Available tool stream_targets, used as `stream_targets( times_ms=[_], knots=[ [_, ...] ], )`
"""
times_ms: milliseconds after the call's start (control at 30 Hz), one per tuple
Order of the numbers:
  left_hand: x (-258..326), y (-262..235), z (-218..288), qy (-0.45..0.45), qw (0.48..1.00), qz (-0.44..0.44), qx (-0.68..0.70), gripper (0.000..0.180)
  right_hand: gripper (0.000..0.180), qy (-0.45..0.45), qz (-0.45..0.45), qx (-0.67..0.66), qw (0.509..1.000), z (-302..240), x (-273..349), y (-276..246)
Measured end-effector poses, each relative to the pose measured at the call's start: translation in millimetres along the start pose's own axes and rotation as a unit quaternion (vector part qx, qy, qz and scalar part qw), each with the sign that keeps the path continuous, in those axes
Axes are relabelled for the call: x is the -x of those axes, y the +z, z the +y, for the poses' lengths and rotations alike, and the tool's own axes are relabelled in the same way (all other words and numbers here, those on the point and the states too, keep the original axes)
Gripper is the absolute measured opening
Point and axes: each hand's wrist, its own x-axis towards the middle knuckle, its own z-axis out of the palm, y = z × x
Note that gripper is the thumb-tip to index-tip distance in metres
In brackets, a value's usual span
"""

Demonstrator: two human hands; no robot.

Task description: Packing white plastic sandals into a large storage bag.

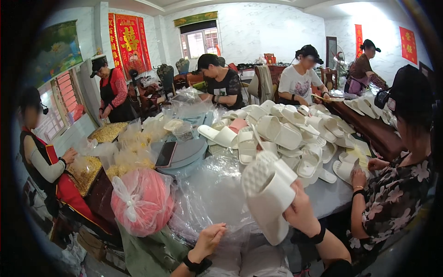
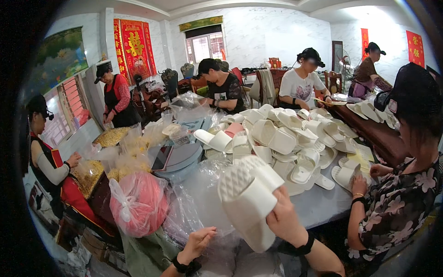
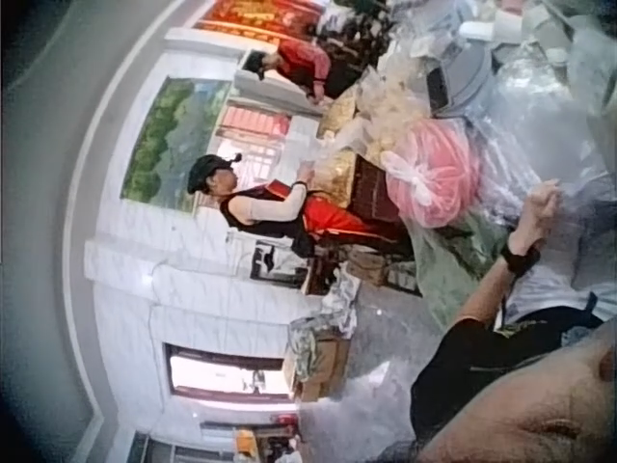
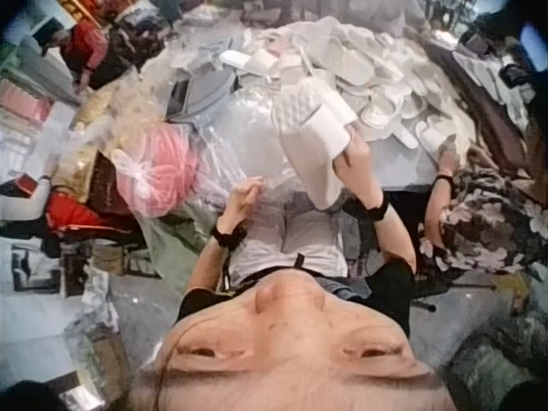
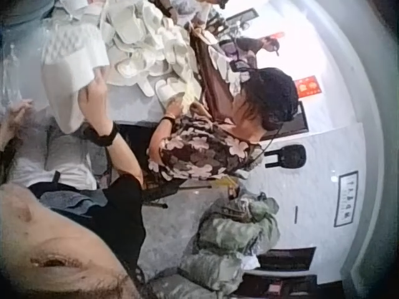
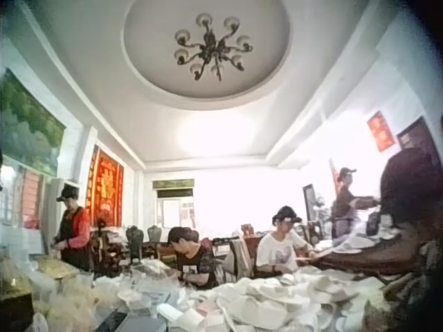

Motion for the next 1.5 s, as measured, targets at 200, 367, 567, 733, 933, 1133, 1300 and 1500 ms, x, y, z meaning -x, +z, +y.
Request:
stream_targets(
  times_ms=[200,367,567,733,933,1133,1300,1500],
  knots=[
    [-4.5,0.1,-10.9,0.056,0.998,-0.009,-0.036,0.027,0.041,0.009,0.012,0.058,0.998,15.1,-7.2,-15.9],
    [-1.4,4.3,14.4,0.035,0.995,0.002,-0.093,0.037,0.032,-0.044,0.103,0.089,0.990,33.5,-92.4,-34.3],
    [13.3,-8.6,5.0,0.052,0.970,0.082,-0.225,0.032,0.034,-0.045,0.144,0.080,0.985,30.4,-99.4,-25.4],
    [18.2,-37.6,5.2,0.067,0.930,0.213,-0.291,0.024,0.048,-0.085,0.004,0.034,0.996,27.2,-9.3,18.8],
    [20.1,-56.6,50.7,0.038,0.930,0.363,-0.051,0.030,0.034,-0.011,-0.109,-0.033,0.993,29.1,64.2,99.8],
    [-1.7,-30.6,69.0,0.174,0.928,0.328,0.017,0.082,0.057,0.020,-0.122,-0.194,0.973,6.4,65.3,130.9],
    [17.8,-53.5,35.6,-0.031,0.920,0.339,0.194,0.059,0.057,0.043,-0.138,-0.224,0.964,-4.1,63.6,144.4],
    [17.1,-20.7,22.5,-0.093,0.884,0.156,0.431,0.047,0.047,-0.012,-0.178,-0.230,0.957,-15.8,34.3,147.8]
  ],
)
